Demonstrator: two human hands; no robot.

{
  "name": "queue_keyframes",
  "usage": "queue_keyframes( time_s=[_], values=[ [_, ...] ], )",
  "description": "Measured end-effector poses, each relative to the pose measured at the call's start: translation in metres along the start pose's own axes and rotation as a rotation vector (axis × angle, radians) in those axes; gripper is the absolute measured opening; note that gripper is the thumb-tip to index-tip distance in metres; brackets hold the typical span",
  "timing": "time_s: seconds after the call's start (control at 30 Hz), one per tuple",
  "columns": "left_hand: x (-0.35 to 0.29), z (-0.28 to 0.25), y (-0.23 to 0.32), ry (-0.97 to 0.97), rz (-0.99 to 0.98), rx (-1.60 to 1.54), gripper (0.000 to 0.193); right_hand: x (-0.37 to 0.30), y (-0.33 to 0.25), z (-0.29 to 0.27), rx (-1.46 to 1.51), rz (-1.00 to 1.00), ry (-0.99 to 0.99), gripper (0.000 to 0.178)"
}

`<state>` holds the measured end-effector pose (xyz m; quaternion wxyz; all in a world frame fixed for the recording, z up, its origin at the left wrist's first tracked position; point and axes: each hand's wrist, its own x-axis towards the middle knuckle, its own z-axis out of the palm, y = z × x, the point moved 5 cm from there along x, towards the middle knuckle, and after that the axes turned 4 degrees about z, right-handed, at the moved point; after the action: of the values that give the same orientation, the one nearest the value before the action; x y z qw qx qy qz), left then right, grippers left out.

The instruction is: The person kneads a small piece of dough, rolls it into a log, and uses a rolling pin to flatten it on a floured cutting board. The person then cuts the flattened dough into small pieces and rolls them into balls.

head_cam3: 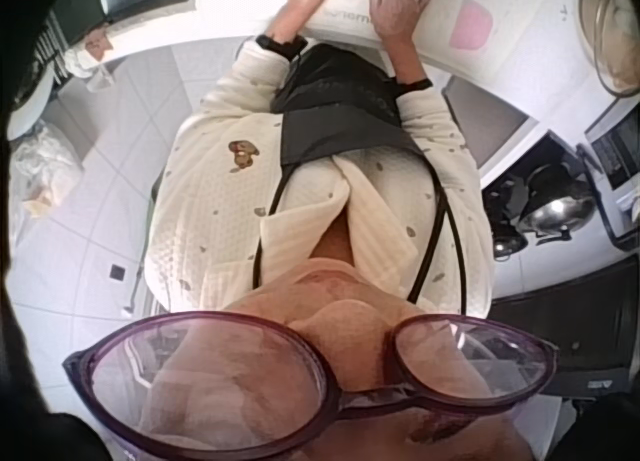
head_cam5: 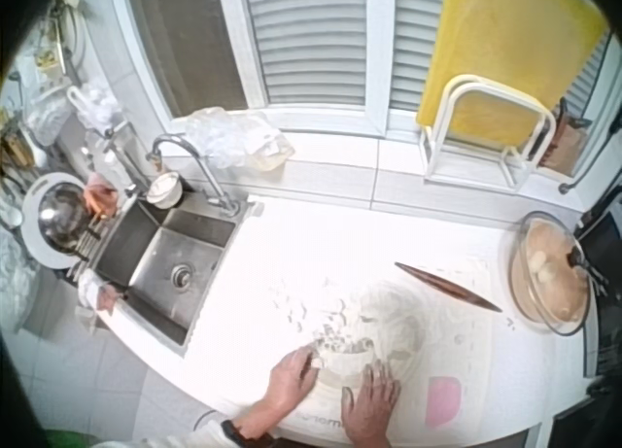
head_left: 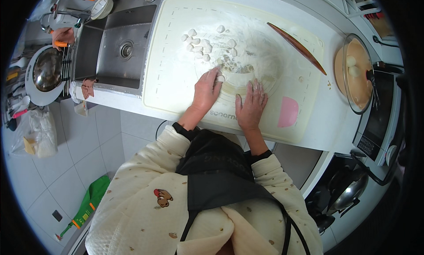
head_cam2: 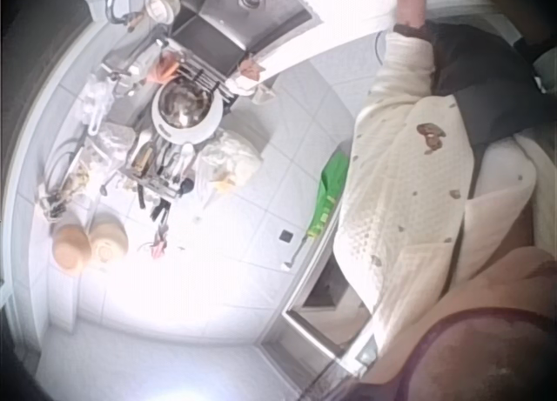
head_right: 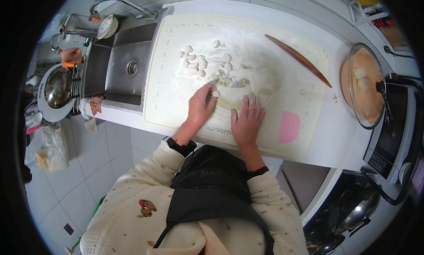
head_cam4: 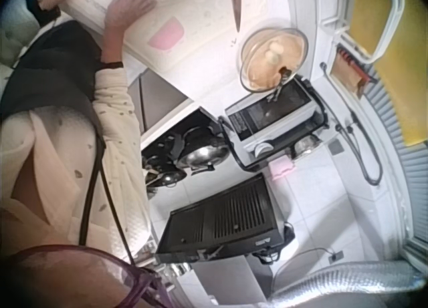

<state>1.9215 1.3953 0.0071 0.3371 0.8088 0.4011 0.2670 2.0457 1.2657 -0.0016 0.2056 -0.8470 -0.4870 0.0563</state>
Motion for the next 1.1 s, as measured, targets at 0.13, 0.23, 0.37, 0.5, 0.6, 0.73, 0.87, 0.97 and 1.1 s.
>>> queue_keyframes(
  time_s=[0.13,0.23,0.37,0.5,0.6,0.73,0.87,0.97,1.1],
  values=[
    [0.002,-0.004,0.013,0.018,0.012,0.007,0.058,-0.001,0.000,0.000,0.000,-0.001,0.003,0.066],
    [0.003,-0.002,0.011,0.039,0.003,0.017,0.057,-0.001,-0.001,0.001,-0.002,-0.005,0.006,0.066],
    [0.000,0.001,0.004,-0.082,-0.237,-0.256,0.060,-0.001,0.000,0.000,-0.004,0.003,0.012,0.066],
    [-0.001,-0.006,0.005,-0.041,-0.043,-0.051,0.062,-0.001,0.000,0.000,0.001,-0.001,0.019,0.066],
    [0.000,-0.006,0.005,0.013,0.094,0.077,0.062,0.000,-0.001,0.000,0.006,0.000,0.005,0.066],
    [0.003,-0.004,0.002,-0.122,-0.099,-0.092,0.061,0.000,-0.001,-0.001,0.009,-0.003,0.020,0.065],
    [0.000,-0.008,0.003,-0.177,-0.137,-0.198,0.061,0.000,-0.001,-0.001,0.007,-0.006,0.027,0.065],
    [-0.001,-0.014,0.013,0.071,0.208,0.038,0.060,0.000,-0.003,-0.002,0.004,-0.006,0.020,0.066],
    [-0.004,-0.007,0.000,-0.090,-0.046,-0.102,0.059,0.000,-0.001,-0.002,0.005,-0.009,0.025,0.066]
  ],
)
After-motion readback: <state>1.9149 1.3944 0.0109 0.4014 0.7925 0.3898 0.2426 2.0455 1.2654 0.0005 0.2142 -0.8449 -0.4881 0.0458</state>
